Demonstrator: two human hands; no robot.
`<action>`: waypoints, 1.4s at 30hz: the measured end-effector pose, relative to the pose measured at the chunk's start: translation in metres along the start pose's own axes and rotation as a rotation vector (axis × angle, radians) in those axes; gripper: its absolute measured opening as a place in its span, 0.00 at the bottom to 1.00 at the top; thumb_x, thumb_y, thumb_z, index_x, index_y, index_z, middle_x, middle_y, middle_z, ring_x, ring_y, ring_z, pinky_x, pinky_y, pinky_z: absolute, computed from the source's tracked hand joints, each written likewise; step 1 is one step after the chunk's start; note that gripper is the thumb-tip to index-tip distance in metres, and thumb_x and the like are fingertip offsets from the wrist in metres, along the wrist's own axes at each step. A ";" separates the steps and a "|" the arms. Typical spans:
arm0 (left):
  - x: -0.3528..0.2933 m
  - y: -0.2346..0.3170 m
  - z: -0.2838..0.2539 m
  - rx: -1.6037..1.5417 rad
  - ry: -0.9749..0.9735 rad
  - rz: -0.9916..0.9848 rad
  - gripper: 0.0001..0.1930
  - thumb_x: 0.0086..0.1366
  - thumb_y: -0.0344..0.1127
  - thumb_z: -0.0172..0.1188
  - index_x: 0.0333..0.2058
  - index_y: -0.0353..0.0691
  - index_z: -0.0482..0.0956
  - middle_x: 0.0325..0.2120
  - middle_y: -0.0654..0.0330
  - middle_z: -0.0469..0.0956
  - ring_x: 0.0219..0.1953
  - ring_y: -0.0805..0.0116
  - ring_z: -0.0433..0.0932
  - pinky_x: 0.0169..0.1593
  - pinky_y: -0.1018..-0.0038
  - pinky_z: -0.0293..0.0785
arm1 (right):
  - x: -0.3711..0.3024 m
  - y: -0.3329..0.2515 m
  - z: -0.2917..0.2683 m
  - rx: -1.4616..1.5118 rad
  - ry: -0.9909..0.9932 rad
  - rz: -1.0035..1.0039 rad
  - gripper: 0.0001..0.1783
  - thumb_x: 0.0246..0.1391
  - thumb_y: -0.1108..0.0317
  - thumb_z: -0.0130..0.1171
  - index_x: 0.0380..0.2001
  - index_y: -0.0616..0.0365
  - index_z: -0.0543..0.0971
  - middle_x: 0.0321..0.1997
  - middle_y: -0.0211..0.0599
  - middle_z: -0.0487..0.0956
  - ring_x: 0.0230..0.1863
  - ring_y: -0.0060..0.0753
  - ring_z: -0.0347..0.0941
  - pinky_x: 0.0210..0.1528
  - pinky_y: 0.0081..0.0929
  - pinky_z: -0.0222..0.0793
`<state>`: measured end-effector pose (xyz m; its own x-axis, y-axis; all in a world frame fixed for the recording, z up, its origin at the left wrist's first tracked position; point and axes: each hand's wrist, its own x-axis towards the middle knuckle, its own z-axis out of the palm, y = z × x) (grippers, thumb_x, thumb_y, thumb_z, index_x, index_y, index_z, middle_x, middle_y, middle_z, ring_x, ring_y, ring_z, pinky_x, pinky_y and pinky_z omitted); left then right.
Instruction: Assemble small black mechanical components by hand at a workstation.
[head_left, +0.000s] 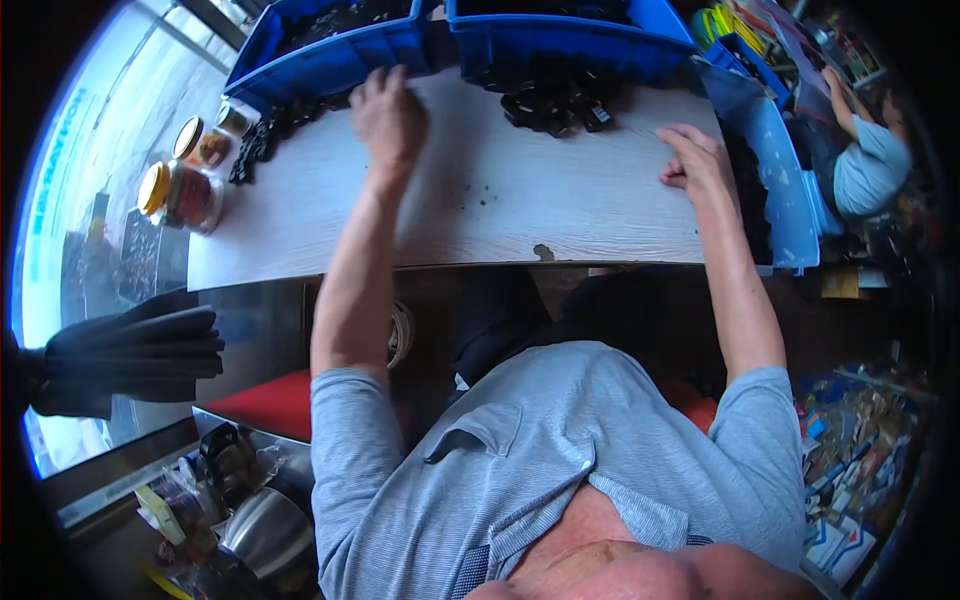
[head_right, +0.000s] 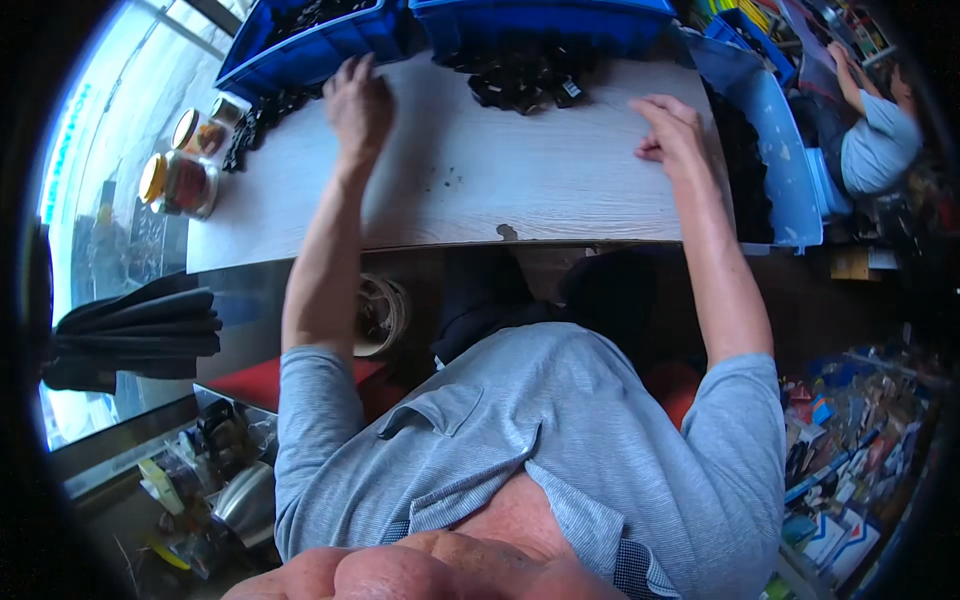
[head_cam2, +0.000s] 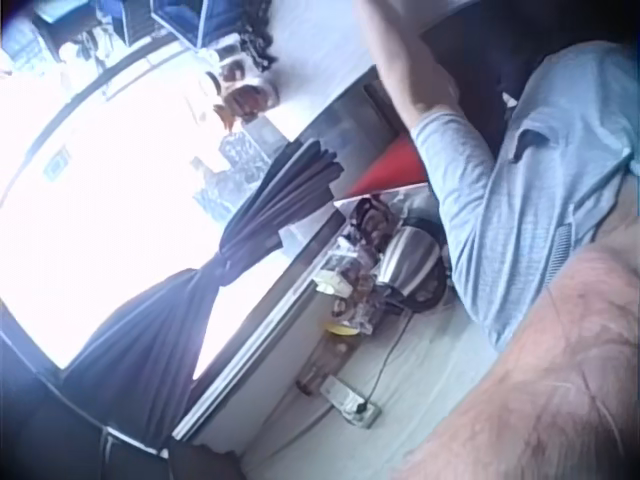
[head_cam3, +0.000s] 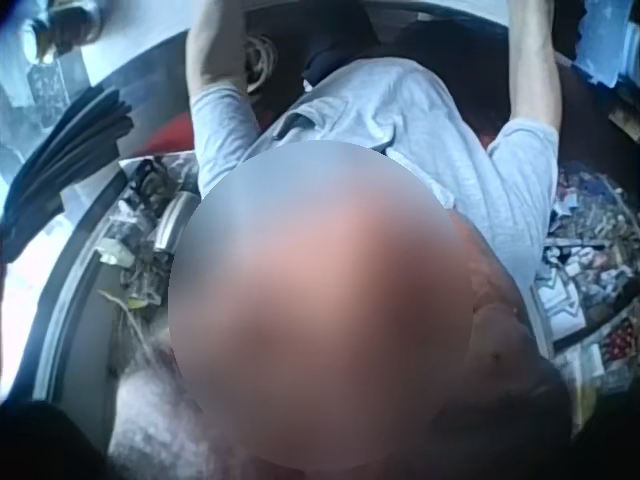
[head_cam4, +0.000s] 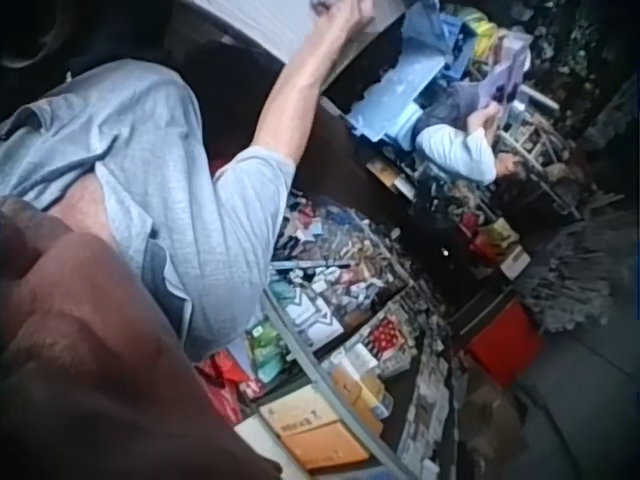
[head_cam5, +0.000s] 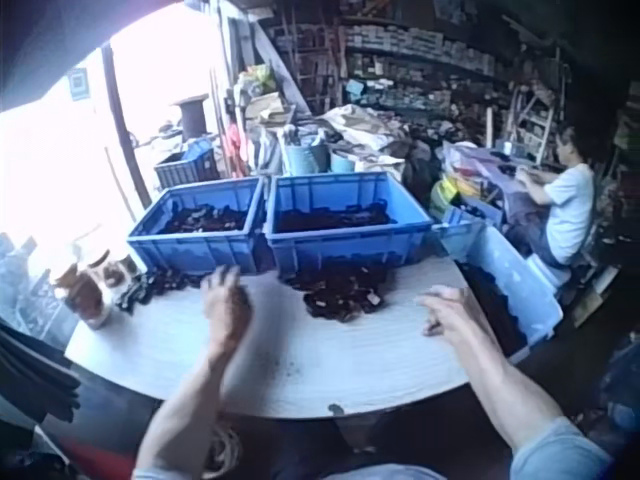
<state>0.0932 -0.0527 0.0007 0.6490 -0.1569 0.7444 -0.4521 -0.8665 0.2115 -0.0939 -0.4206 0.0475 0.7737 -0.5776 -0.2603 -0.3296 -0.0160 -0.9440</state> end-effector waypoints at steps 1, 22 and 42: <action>0.002 -0.019 0.001 0.134 -0.050 -0.018 0.20 0.63 0.36 0.59 0.54 0.46 0.80 0.55 0.51 0.77 0.57 0.45 0.73 0.60 0.54 0.70 | -0.002 -0.001 0.009 0.003 0.013 0.000 0.19 0.51 0.59 0.71 0.45 0.53 0.81 0.16 0.25 0.68 0.16 0.21 0.70 0.21 0.26 0.76; -0.021 -0.025 -0.027 -0.101 -0.298 -0.154 0.11 0.65 0.44 0.62 0.40 0.48 0.85 0.39 0.52 0.84 0.45 0.48 0.80 0.49 0.56 0.73 | 0.004 -0.006 0.069 -0.152 -0.090 -0.040 0.13 0.53 0.59 0.69 0.39 0.52 0.82 0.15 0.23 0.69 0.12 0.17 0.67 0.15 0.23 0.71; -0.025 -0.004 -0.046 0.017 -0.265 0.047 0.13 0.66 0.43 0.59 0.41 0.42 0.86 0.36 0.52 0.84 0.40 0.49 0.80 0.47 0.58 0.76 | -0.031 0.014 0.047 0.144 -0.194 -0.048 0.10 0.53 0.63 0.69 0.35 0.54 0.81 0.13 0.23 0.70 0.15 0.18 0.73 0.20 0.25 0.80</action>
<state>0.0508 -0.0234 0.0105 0.7664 -0.3137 0.5605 -0.4762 -0.8631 0.1682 -0.0967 -0.3643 0.0328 0.8806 -0.4112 -0.2353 -0.2202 0.0845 -0.9718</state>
